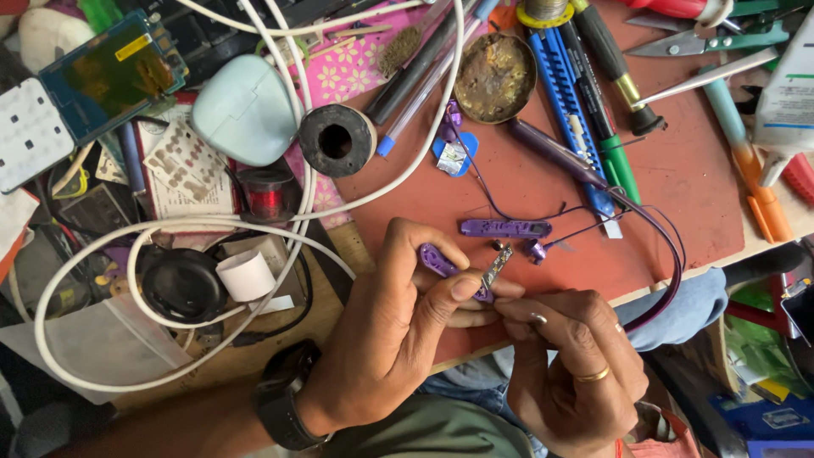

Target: The person repairs a purple neckband earphone at a cluttered workbench, holding the small circuit board and using a soldering iron and tweezers to work on its components. A green indicator light repeatedly illuminates as they test the board, and they continue manipulating the wires and board throughout the clip.

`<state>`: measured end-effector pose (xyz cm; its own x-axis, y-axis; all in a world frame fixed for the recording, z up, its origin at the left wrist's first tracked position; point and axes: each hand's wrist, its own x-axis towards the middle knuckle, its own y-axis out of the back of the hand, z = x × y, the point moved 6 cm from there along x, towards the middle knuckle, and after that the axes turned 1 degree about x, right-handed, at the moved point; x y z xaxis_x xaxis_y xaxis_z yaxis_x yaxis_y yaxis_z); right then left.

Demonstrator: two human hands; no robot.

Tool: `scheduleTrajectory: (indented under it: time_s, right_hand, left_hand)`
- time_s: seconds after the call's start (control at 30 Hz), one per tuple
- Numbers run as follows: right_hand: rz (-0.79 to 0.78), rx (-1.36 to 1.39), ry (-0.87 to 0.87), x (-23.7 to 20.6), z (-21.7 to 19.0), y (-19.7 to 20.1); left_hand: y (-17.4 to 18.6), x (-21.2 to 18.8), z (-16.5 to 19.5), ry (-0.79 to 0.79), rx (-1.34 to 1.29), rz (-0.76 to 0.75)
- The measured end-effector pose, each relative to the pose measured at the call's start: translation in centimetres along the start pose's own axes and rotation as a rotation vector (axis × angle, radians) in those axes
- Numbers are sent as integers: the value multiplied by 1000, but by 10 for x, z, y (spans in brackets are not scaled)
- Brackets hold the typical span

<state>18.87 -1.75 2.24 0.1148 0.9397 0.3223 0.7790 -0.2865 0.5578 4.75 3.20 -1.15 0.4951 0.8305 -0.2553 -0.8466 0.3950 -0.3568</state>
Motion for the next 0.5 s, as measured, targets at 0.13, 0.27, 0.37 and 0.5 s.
scheduleTrajectory:
  time_s: [0.13,0.27,0.37,0.5]
  right_hand:
    - [-6,-66,53,3,-4,-1]
    - [21,-7,21,3,-2,1]
    - [27,-8,0,2,0,-1]
    - [17,-29,4,1,0,-1]
  left_hand:
    - [3,-1,0,2,-35,11]
    - [2,-2,2,-25,75,9]
    - [2,0,2,-18,151,24]
    - [3,0,2,-8,150,26]
